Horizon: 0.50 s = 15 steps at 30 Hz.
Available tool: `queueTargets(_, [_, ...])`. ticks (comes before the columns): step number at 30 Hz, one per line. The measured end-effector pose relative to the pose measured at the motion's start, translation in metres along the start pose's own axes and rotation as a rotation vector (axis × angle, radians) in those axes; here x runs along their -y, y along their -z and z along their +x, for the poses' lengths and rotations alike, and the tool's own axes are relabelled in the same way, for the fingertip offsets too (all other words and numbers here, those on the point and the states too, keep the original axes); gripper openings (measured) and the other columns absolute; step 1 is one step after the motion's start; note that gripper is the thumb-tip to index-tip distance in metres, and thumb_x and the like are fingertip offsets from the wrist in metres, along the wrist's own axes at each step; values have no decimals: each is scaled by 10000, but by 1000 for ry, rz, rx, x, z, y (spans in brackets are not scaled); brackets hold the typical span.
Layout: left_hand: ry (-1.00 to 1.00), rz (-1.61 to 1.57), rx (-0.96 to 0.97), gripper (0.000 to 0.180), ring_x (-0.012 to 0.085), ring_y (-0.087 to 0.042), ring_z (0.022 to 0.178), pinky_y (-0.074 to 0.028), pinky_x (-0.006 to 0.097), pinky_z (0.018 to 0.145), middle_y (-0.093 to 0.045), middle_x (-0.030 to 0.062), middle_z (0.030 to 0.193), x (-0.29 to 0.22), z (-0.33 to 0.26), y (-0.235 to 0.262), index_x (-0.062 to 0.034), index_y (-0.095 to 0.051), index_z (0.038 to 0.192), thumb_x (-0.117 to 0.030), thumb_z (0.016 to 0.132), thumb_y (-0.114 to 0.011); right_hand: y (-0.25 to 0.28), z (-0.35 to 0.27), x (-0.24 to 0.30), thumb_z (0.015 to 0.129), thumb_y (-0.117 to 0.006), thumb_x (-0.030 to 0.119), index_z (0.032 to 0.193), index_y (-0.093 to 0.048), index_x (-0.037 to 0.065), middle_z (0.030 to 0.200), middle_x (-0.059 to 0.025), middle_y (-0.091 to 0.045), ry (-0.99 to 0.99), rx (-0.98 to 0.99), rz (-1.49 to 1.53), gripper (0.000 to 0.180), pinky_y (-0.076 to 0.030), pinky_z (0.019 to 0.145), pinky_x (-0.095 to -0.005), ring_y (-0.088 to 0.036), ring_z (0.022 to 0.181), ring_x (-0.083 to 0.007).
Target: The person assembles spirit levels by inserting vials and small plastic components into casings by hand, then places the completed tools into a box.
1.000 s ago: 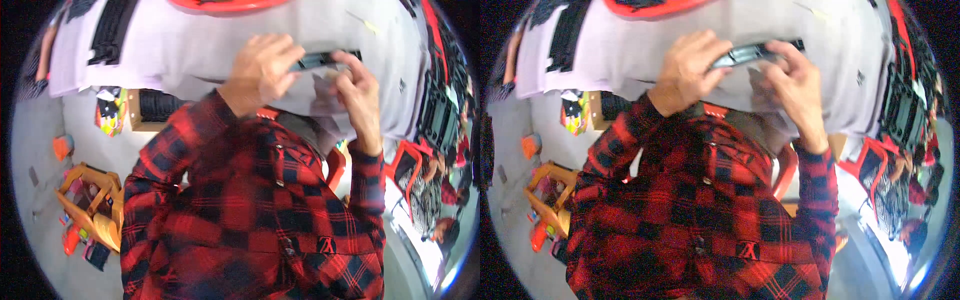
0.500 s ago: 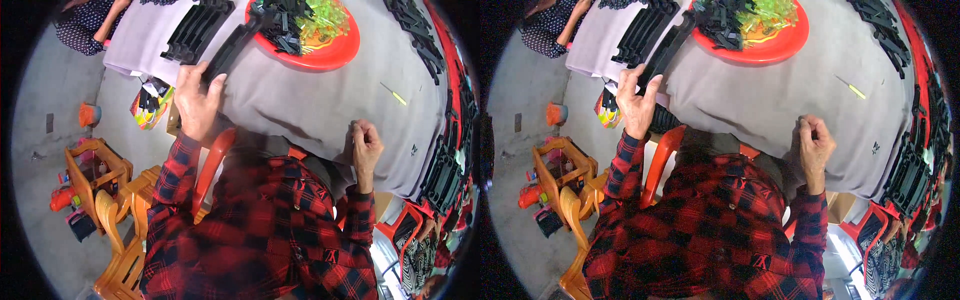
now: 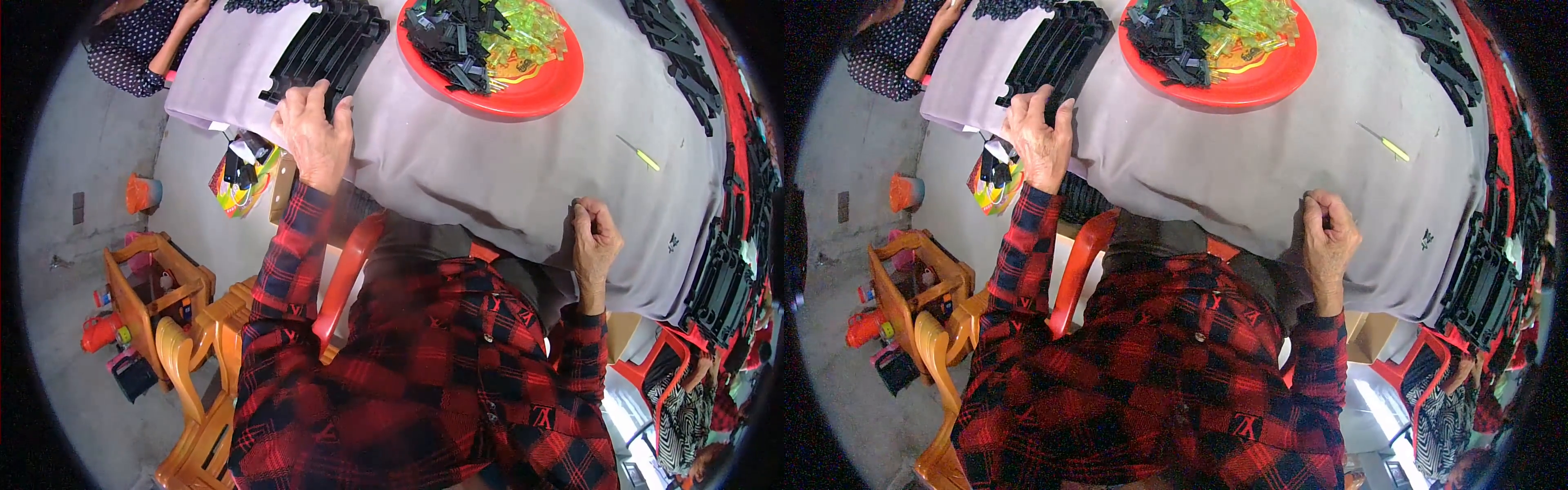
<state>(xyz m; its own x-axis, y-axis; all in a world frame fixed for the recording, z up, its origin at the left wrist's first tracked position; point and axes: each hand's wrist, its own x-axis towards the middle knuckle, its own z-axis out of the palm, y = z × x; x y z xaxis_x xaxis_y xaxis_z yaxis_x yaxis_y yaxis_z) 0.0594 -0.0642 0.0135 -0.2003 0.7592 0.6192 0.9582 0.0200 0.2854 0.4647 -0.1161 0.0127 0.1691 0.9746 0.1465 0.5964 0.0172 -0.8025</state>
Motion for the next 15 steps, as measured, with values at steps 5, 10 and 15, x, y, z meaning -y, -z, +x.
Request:
queueTargets(5, [-39,-3,-8,407,316,-502,1064,-354,478,975,-568,93,1084,10,10,-13,-72,-688,1149,-232,787,-783,2,0,3,889,-695,63,923,-703,18,770,-54,-670,21,9,-17,58,-504,689,-280,-608,700,-120])
queueTargets(10, [-47,-69,-30,439,331,-495,1083,-361,486,977,-564,109,1114,17,16,-21,-76,-671,1176,-226,779,-787,1,0,7,889,-693,67,917,-696,15,759,-54,-659,23,3,-42,59,-499,685,-282,-600,693,-124])
queueTargets(15, [-45,0,-41,533,352,-484,1096,-379,489,959,-546,136,1169,13,15,-17,-71,-625,1246,-243,773,-802,1,0,11,887,-691,55,927,-703,14,755,-43,-653,32,3,-25,58,-493,682,-274,-593,698,-114])
